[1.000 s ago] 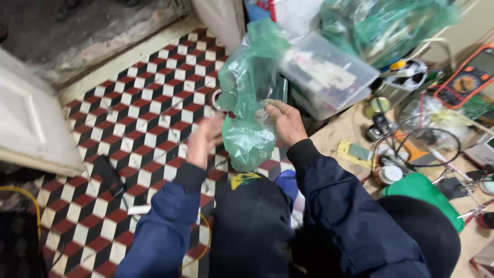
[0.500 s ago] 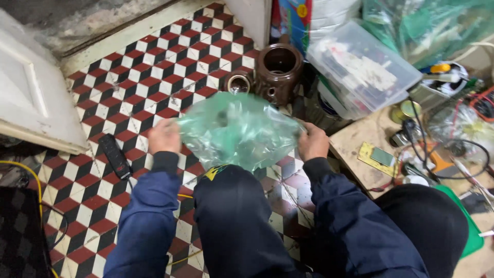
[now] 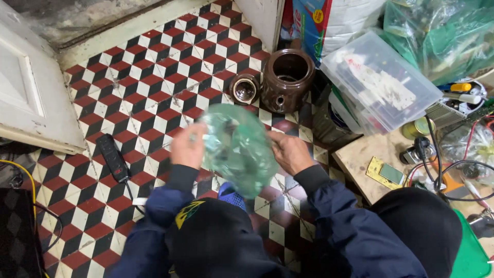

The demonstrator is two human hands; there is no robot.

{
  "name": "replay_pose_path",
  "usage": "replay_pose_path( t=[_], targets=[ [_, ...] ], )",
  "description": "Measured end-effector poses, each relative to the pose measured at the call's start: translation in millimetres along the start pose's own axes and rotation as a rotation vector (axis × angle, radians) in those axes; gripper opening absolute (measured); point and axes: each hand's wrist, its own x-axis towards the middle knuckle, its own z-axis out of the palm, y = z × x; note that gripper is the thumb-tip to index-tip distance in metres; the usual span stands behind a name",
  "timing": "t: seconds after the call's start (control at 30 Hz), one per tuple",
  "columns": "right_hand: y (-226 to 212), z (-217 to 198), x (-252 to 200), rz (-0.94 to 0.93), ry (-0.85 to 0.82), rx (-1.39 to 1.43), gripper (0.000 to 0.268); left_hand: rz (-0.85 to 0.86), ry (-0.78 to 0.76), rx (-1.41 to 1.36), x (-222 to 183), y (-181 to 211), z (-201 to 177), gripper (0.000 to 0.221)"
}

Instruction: The person places a brown ceramic teapot into a green plastic bag and then handles small paper slips and a white electronic component by hand.

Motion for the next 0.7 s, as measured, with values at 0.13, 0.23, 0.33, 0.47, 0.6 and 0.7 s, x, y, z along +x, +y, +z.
replay_pose_path(
  t=[0.13,0.23,0.33,0.47,0.6,0.7],
  targets=[
    [13,-8,22,0.044,-0.087,0.168,0.047,-0.042,-0.095,0.097,40,4,-95,0.011],
    [-12,-22,31,0.140,-0.451,0.568,0.071,-0.135,-0.244,0.741,55,27,-157,0.023],
    [-10,1,64,0.351,-0.476,0.879,0.092,-0.197,-0.262,0.728,74,113,-187,0.038],
    [32,81,127,0.486,-0.162,0.835,0.065,0.168,-0.296,0.810,57,157,-178,0.037],
    [91,182,222,0.069,0.295,0.086,0.050,0.158,-0.821,0.421,16,142,-122,0.078],
    [79,176,301,-0.141,0.416,-0.305,0.066,-0.193,-1.354,0.555,-14,109,-86,0.056]
  ],
)
